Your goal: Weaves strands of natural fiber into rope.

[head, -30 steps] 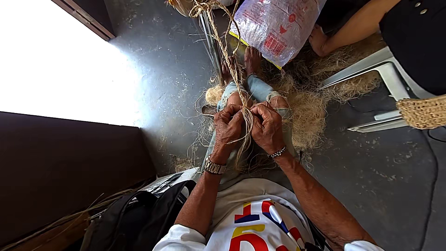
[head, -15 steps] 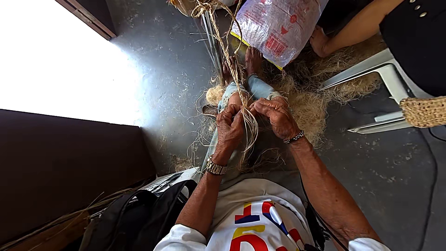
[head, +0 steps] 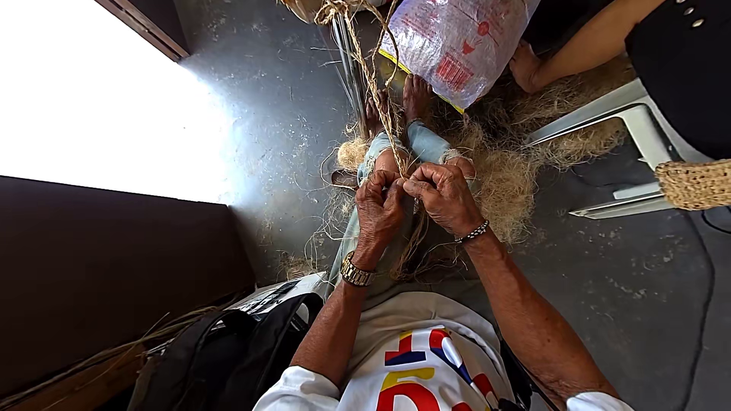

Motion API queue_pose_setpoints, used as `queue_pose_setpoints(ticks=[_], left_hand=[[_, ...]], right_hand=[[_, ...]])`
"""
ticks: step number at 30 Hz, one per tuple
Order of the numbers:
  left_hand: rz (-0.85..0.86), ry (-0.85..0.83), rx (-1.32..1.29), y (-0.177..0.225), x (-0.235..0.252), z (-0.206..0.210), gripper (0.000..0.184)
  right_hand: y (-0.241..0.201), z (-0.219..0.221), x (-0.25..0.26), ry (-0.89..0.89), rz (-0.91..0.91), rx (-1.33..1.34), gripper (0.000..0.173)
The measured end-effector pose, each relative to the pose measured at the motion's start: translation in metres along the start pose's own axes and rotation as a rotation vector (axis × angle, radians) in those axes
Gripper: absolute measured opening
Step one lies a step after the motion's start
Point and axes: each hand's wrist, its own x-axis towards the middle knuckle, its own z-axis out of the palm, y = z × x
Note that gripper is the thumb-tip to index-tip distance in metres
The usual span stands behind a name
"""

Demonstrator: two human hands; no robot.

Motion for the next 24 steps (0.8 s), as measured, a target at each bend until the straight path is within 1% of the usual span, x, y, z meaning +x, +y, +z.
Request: queue_pose_setpoints(ticks=[3,7,10,13,19,24], left_hand=[[-0.038,-0.059,-0.012,0.001,0.002,-0.004,0.008],[-0.149,-0.177,-0.069,0.006,0.002,-0.015,0.012],[-0.197,-0.216,-0.105,0.008,0.004,-0.018,0.013],[-0.209,-0.226,-0.151,0.007,0.004,-0.017,0.014],[-0.173,-0.274,-0.039,0.009,0.007,-0.019,0.016],[-0.237,-0.358,-0.008,0.015,0.013,-0.025,0.016]], right_hand=[[0.006,-0.002,0.001,-0.007,-0.101,-0.03,0.016],[0.016,-0.005,0.005,-0.019,-0.291,-0.099,0.014],[0.019,-0.008,0.01,-0.042,-0.37,-0.182,0.011],[0.02,-0.01,0.011,-0.05,-0.431,-0.275,0.01],[0.02,-0.007,0.008,0.013,-0.487,-0.408,0.012],[0.019,-0.006,0.005,0.055,-0.499,-0.46,0.012]])
